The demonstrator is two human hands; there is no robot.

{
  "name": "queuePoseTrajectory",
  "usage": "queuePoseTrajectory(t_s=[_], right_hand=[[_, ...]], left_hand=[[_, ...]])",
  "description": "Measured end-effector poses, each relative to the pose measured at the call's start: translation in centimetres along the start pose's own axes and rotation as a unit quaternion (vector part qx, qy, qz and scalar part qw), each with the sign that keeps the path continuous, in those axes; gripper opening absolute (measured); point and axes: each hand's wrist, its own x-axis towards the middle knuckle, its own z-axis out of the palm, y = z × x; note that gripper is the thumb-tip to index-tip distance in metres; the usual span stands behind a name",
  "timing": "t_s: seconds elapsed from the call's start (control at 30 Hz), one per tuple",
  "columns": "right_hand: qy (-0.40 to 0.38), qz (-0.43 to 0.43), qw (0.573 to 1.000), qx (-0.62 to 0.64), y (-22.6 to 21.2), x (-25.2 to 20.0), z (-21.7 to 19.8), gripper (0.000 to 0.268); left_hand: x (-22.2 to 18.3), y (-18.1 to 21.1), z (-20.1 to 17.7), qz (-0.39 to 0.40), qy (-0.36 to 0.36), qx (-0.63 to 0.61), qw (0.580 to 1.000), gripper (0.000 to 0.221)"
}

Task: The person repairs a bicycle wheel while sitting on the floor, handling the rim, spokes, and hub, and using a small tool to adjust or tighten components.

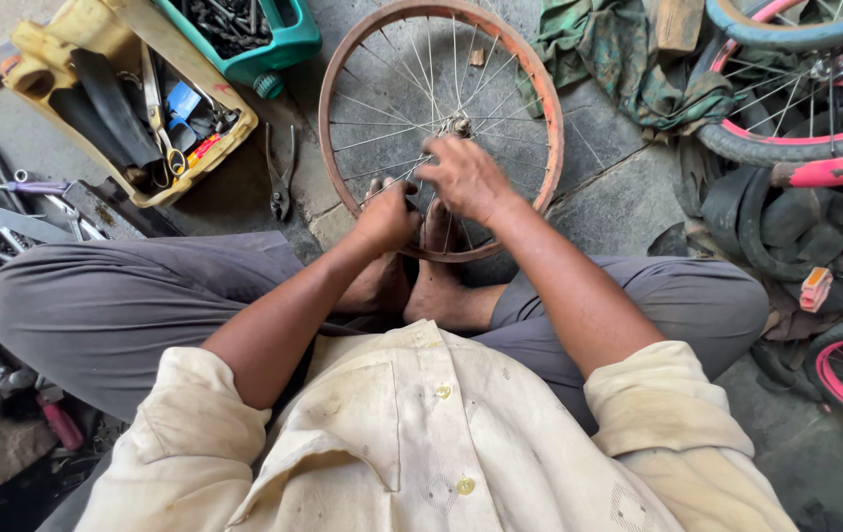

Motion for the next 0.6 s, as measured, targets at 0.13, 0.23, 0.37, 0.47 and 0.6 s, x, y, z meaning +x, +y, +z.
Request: queuePoseTrajectory(t_s=[0.13, 0.23, 0.37, 0.47, 0.6], right_hand=[[0.01, -0.015, 1.0, 0.005, 0.4, 0.2, 1.1, 0.023], [-0.01, 0.052, 0.998, 0.034, 1.2, 1.3, 2.0, 0.032], [-0.019, 0.059, 0.997, 0.041, 1.7, 2.5, 2.9, 0.046], [-0.014, 0.032, 0.999, 0.027, 1.4, 3.2, 2.8, 0.048], [-0.053, 0.062, 0.995, 0.053, 1.6, 4.7, 0.8, 0.042]], left_hand=[[-2.5, 2.1, -0.7, -0.027, 0.052, 0.061, 0.996, 0.024], [-3.8, 2.8, -3.3, -0.097, 0.154, 0.083, 0.98, 0.04], [-2.8, 1.0, -6.1, -0.262, 0.269, -0.08, 0.923, 0.08], [-2.3, -1.0, -5.3, -0.366, 0.206, -0.36, 0.833, 0.07], [-1.0, -1.3, -4.4, -0.225, 0.353, -0.23, 0.879, 0.043]])
